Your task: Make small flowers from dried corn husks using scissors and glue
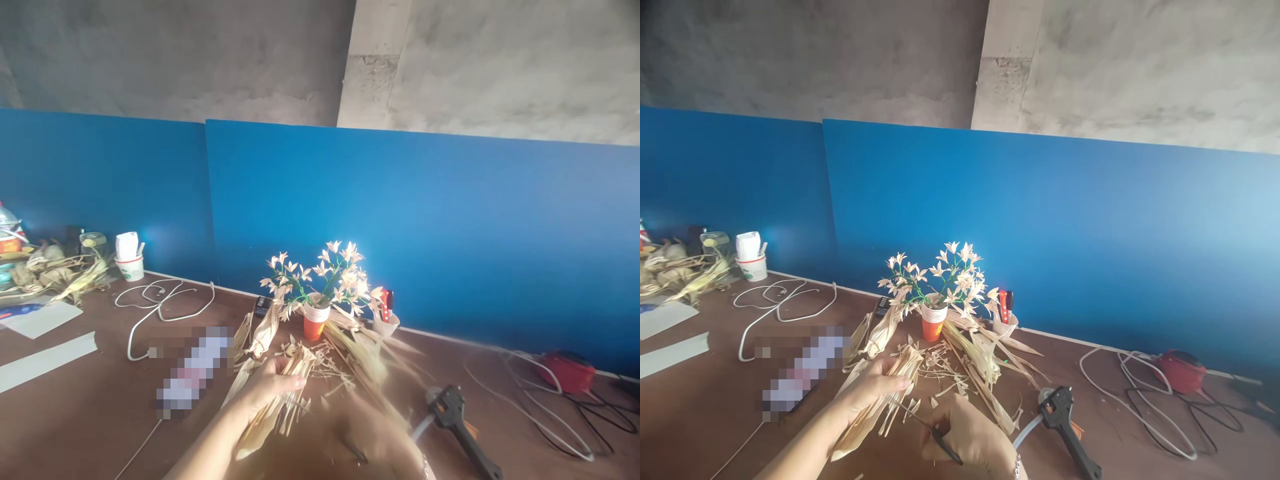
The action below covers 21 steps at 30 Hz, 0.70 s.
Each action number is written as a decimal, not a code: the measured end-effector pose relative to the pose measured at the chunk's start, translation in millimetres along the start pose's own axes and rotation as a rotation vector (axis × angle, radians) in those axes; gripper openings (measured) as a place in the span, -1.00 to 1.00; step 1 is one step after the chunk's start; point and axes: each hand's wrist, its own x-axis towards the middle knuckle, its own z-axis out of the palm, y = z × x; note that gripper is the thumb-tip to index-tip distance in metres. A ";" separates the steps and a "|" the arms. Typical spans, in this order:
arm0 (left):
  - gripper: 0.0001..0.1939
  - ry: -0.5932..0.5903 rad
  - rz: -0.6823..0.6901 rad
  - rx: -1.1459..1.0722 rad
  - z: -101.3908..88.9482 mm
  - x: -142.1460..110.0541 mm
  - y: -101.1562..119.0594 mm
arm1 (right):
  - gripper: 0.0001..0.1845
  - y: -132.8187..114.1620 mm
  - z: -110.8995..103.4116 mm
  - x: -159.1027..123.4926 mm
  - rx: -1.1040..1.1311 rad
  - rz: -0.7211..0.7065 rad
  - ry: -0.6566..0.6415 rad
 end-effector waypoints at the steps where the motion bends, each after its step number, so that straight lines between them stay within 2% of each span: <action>1: -0.79 0.009 -0.003 0.002 0.2 -0.5 0.9 | -0.89 -1.4 -0.3 -0.4 -0.007 0.006 -0.005; 5: -0.82 -0.001 -0.006 0.019 -0.2 -1.0 1.8 | -0.87 -10.3 -1.9 -2.4 -0.040 0.010 0.011; 10: -0.78 -0.014 -0.001 -0.001 -2.9 1.0 -0.1 | -0.86 -16.5 -2.2 -1.9 -0.074 0.099 0.010; 13: -0.74 -0.006 0.008 -0.037 -3.6 2.6 -1.3 | -0.84 -10.9 -0.5 1.1 -0.038 0.055 -0.011; 16: -0.76 -0.047 0.026 -0.045 -2.5 3.0 -2.2 | -0.87 0.1 3.0 4.5 0.036 0.027 -0.010; 18: -0.76 -0.053 0.030 -0.028 -0.9 2.1 -1.9 | -0.89 6.6 5.2 5.3 0.112 0.047 -0.005; 21: -0.73 0.000 0.014 -0.013 2.4 0.1 0.5 | -0.89 10.0 6.6 4.5 0.198 0.092 -0.013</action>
